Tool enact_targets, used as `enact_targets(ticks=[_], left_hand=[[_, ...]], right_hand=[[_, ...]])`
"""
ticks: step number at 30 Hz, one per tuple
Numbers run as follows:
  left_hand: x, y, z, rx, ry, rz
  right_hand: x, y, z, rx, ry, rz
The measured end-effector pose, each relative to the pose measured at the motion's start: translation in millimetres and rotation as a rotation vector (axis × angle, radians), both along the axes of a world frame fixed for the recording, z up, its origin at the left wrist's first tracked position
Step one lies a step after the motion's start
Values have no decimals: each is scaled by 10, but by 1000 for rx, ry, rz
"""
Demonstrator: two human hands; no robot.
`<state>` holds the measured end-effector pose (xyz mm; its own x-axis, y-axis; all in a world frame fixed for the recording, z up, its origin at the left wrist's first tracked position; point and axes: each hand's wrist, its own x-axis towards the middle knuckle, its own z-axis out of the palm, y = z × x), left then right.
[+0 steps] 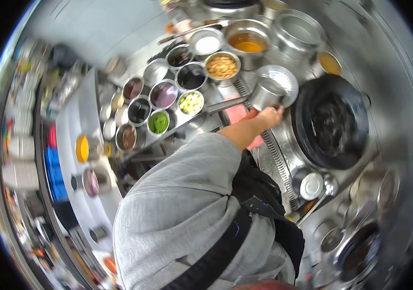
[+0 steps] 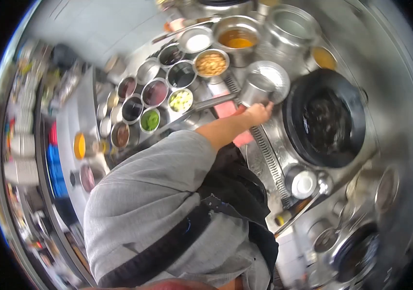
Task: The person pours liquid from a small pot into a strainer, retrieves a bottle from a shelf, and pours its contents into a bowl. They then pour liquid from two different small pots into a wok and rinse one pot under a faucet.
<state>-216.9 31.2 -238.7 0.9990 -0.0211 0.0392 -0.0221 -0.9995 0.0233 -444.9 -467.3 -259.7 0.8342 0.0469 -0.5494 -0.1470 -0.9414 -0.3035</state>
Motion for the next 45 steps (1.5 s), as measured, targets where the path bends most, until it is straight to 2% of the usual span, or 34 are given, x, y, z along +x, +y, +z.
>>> enact_targets(ticks=[1, 3, 6, 8, 10, 14, 16, 17, 20, 24, 26, 27, 28, 29, 30, 31, 32, 33, 34, 35, 36, 37, 38, 40, 43, 45], left_hand=[[-47, 37, 105, -57, -45, 26], [-22, 106, -13, -148, -132, 76], [-174, 199, 184, -269, -173, 156], [-128, 201, 113, -267, -214, 213], [-75, 236, 75, -140, -309, 142], [-119, 265, 194, -48, -314, 18], [-66, 250, 142, -20, -284, 36], [-42, 227, 132, -89, -297, 89], [-15, 242, 300, 46, -218, -25], [58, 212, 251, 70, -251, -38], [96, 218, 205, -3, -244, -37], [142, 239, 195, 72, -228, -40], [232, 297, 170, 167, -318, -10], [367, 377, 158, 139, -289, 31], [392, 428, 469, 19, -146, 120], [541, 574, 375, 251, -183, 88], [526, 584, 818, 157, -16, 152], [618, 693, 823, 89, 6, 146], [620, 763, 861, 226, 9, 22], [642, 792, 792, 226, 15, 8], [608, 744, 763, 205, 33, -8], [550, 668, 719, 169, -9, -16], [494, 590, 614, 221, -65, -27], [338, 438, 555, 256, -94, -36], [179, 372, 538, 189, -65, -89], [229, 427, 520, 170, -63, -89]], right_hand=[[102, -45, 32, -26, 3, 24], [293, -114, 112, -64, 14, 84], [488, -193, 163, -94, 27, 142], [594, -249, 205, -105, 26, 167], [651, -278, 225, -110, 24, 178], [640, -311, 234, -101, 17, 158], [590, -316, 221, -93, 13, 137], [565, -324, 221, -92, 15, 126], [493, -315, 205, -78, 11, 95], [348, -323, 187, -58, 14, 48], [276, -319, 181, -47, 12, 29], [230, -306, 171, -39, 13, 21], [182, -278, 170, -31, 12, 10], [129, -245, 165, -21, 11, -5], [74, -199, 178, -7, 2, -26], [2, -138, 202, 5, -2, -48], [-55, -48, 241, 22, -11, -77], [-97, 60, 304, 43, -25, -98], [-128, 193, 373, 74, -50, -113], [-126, 290, 441, 109, -69, -124], [-147, 407, 413, 116, -79, -136], [-83, 336, 131, 109, -14, -173], [-101, 375, 128, 48, -17, -145], [-128, 479, 145, 74, 65, -243], [-210, 586, 160, 56, 38, -213], [-355, 407, -274, -4, 57, -222]])
